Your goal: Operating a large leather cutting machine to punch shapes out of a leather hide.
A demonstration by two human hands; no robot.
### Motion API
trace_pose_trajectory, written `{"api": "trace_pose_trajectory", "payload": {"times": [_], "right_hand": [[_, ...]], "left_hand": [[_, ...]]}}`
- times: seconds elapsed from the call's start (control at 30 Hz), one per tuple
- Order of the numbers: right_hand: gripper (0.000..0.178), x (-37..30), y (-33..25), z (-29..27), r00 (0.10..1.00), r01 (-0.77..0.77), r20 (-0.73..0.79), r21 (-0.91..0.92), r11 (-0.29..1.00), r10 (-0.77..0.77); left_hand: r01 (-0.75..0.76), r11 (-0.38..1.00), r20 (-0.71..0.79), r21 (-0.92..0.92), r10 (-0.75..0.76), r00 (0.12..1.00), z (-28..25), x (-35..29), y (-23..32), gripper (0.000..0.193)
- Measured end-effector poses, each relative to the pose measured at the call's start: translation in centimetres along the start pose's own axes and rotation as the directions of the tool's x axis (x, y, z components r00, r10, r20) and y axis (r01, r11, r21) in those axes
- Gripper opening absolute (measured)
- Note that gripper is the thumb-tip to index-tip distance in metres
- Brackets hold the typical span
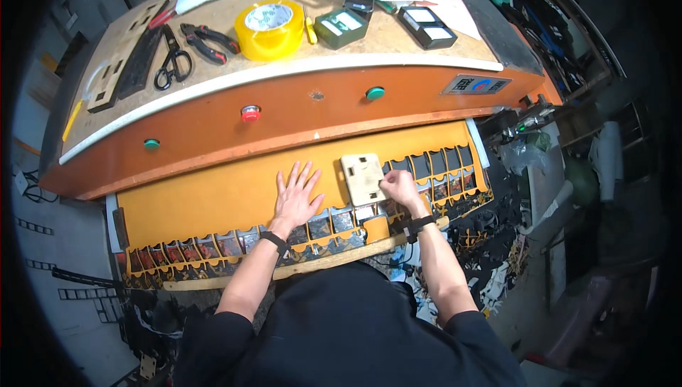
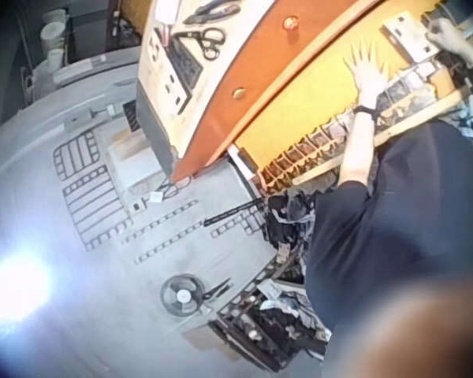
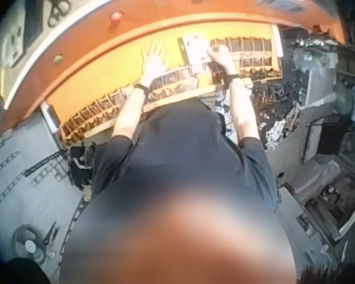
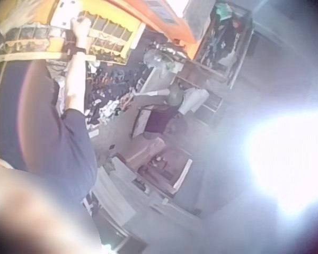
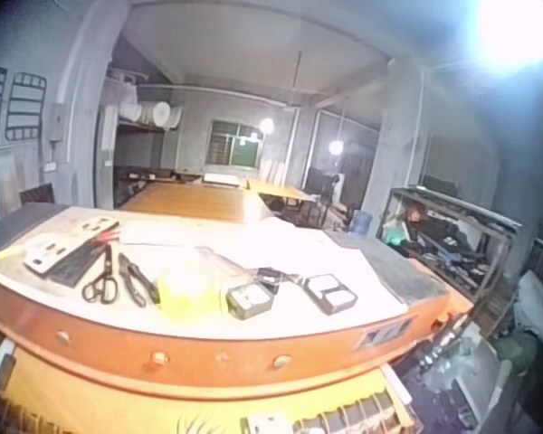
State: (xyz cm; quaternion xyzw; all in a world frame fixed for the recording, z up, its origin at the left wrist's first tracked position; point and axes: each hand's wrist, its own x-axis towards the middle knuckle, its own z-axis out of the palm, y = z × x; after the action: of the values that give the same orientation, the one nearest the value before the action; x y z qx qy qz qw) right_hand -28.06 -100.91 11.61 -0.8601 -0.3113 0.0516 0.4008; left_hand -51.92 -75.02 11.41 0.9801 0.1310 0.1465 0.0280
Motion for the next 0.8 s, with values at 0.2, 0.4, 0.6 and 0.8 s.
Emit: {"api": "trace_pose_trajectory", "payload": {"times": [0.2,0.4,0.6,0.8], "right_hand": [[0.015,-0.8,1.4,-0.3,0.970,-0.227,0.060,0.573,0.788,0.236],[0.022,-4.1,-7.3,6.0,0.989,0.133,-0.074,0.017,0.991,-0.131],[0.030,-4.0,-7.4,8.5,0.999,0.037,0.015,0.042,0.998,-0.038],[0.046,-2.4,-5.5,4.5,0.950,-0.144,-0.268,0.083,0.986,0.161]], "left_hand": [[-0.007,0.997,-0.021,-0.078,0.005,1.000,0.6,-1.0,0.8,0.072],[-0.055,0.854,-0.253,-0.517,-0.090,0.963,1.9,-2.2,-1.2,0.073],[0.004,0.855,-0.263,-0.518,-0.164,0.951,1.6,-1.3,-0.6,0.080],[-0.002,0.873,-0.285,-0.487,-0.157,0.946,1.8,-0.6,-0.9,0.079]]}}
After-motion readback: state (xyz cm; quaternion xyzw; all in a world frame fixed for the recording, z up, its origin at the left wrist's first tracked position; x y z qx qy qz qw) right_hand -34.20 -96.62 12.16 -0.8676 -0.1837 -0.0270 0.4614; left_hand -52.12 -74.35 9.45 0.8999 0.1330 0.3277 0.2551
